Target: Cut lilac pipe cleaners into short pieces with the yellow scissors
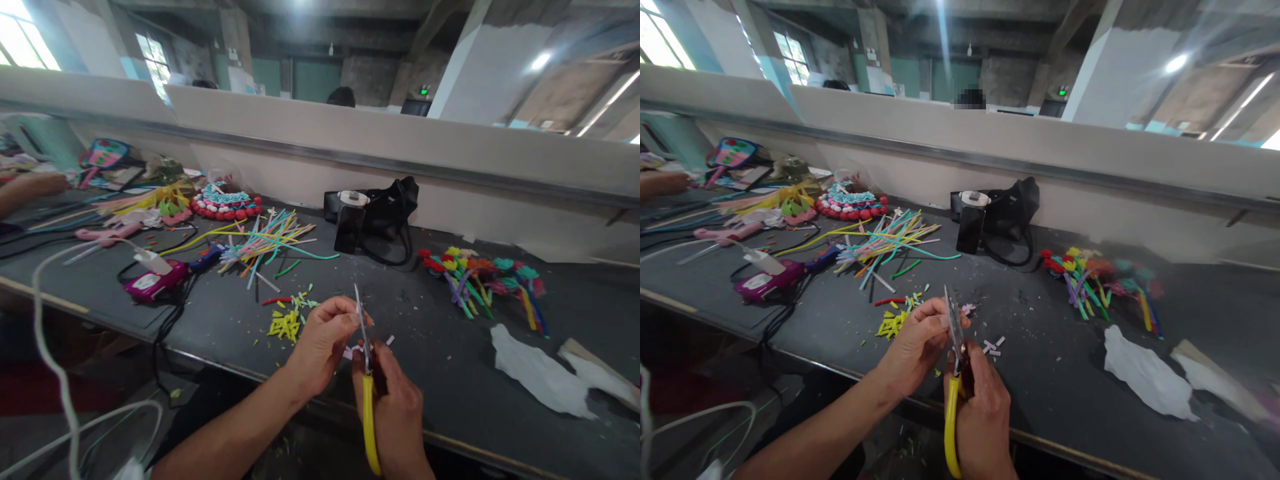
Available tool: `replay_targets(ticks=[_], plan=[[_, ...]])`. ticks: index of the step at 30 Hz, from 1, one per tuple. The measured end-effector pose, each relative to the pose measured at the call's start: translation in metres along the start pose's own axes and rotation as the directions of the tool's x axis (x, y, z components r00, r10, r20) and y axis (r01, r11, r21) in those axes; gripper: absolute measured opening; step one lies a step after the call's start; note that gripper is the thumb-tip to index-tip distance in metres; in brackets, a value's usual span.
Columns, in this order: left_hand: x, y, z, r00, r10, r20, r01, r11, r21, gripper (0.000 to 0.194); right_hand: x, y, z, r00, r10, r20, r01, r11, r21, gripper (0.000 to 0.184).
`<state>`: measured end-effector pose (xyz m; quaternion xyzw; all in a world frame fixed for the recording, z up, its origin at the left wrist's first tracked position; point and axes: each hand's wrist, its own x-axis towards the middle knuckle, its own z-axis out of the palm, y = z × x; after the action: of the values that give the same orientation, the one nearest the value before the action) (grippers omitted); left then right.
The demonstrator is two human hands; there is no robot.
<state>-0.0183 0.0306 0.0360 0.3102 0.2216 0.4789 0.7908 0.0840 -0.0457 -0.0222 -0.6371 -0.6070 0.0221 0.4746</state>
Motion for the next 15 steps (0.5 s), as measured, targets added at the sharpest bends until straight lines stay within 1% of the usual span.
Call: replay_targets(ticks=[5,15], plan=[[0.0014,-0.0013,-0.0007,1.0,0.026,-0.012,-0.026,1.0,0.014,0.01,0.0031,-0.0016,-0.0005,1.0,0.009,0.011,-0.009,1.0,-0.01,0.021],[0.0015,-0.0074,-0.0047,0.999,0.02,0.031,-0.02,1.0,-0.004,0.009,0.0033,-0.0039,-0.0021,1.0,0.01,0.017,-0.011,1.0,0.021,0.019]])
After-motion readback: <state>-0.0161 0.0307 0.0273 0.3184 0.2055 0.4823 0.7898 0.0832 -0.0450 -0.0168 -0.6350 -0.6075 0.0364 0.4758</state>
